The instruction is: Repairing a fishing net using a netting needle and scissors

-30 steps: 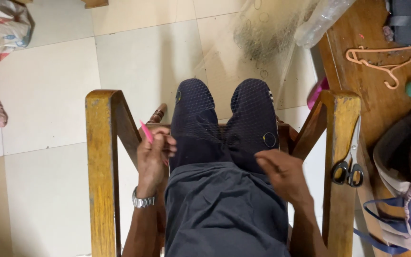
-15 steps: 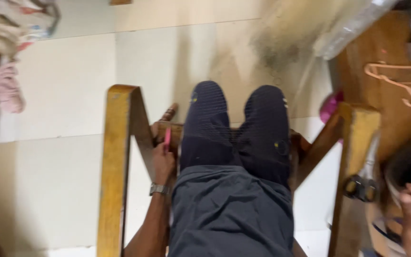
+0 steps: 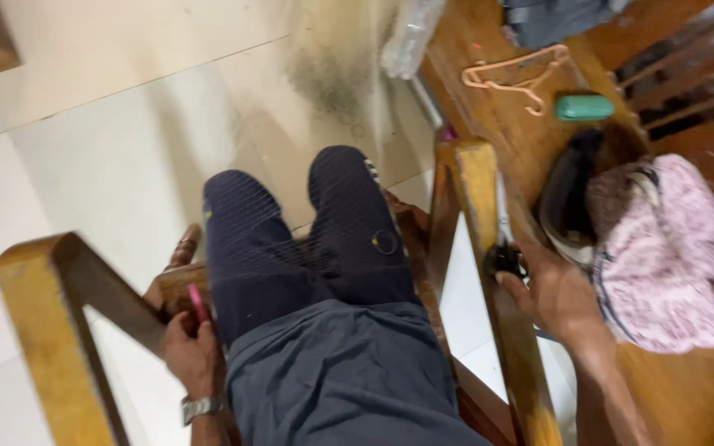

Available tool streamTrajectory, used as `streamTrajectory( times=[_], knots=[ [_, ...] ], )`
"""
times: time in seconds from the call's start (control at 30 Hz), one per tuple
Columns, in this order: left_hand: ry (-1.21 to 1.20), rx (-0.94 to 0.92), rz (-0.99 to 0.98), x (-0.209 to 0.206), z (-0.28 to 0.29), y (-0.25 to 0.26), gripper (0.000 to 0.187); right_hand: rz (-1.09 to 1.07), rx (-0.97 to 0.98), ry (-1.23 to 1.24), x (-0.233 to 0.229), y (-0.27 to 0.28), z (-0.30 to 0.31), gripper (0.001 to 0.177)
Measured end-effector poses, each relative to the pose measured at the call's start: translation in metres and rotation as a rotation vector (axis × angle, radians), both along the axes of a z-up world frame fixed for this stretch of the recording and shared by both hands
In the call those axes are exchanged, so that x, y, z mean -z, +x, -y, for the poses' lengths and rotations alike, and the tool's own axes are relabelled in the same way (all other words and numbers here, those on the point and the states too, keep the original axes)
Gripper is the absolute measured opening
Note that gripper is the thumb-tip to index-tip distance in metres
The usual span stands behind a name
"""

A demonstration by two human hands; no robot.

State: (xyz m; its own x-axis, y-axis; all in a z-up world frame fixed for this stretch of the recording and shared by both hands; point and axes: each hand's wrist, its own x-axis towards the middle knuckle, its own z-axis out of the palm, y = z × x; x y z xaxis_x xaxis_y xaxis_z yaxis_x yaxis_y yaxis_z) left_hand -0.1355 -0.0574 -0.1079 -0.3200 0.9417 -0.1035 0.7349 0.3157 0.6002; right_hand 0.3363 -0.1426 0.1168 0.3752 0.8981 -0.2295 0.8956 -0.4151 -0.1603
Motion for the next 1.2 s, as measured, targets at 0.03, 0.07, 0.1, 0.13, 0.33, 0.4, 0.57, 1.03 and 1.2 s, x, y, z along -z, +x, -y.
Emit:
streamTrajectory(
  times=[0.03, 0.07, 0.1, 0.13, 0.33, 0.4, 0.57, 1.03, 1.2],
  knots=[
    [0.002, -0.025, -0.016, -0.004, -0.001, 0.003, 0.039, -0.016, -0.025, 0.002, 0.007, -0.001, 0.007, 0.054],
    [-0.012, -0.037, 0.029, -0.008, -0.001, 0.004, 0.040, 0.066, 0.017, -0.007, 0.016, -0.002, 0.009, 0.053],
    [-0.024, -0.049, 0.075, -0.011, -0.002, 0.004, 0.042, 0.148, 0.059, -0.012, 0.025, -0.002, 0.009, 0.052],
    [-0.029, -0.088, 0.061, -0.021, 0.001, 0.002, 0.042, 0.134, 0.020, -0.017, 0.015, -0.011, 0.004, 0.052],
    [0.301, 0.035, 0.022, -0.091, -0.018, 0.028, 0.035, 0.194, 0.234, -0.226, -0.009, -0.025, -0.019, 0.071],
    [0.395, 0.107, 0.303, -0.122, -0.028, 0.047, 0.017, 0.138, 0.268, -0.370, -0.013, -0.019, -0.025, 0.070],
    [0.258, 0.402, 0.464, -0.111, -0.059, 0.103, 0.025, 0.094, 0.239, -0.373, -0.014, -0.010, -0.023, 0.059],
    [-0.123, 0.423, 0.527, -0.096, -0.058, 0.140, 0.026, -0.871, 0.443, 0.222, -0.020, -0.012, -0.010, 0.038],
    [-0.373, -0.191, 1.270, -0.071, -0.090, 0.170, 0.047, -1.546, 0.051, 0.337, 0.024, -0.053, -0.025, 0.057]
  ],
)
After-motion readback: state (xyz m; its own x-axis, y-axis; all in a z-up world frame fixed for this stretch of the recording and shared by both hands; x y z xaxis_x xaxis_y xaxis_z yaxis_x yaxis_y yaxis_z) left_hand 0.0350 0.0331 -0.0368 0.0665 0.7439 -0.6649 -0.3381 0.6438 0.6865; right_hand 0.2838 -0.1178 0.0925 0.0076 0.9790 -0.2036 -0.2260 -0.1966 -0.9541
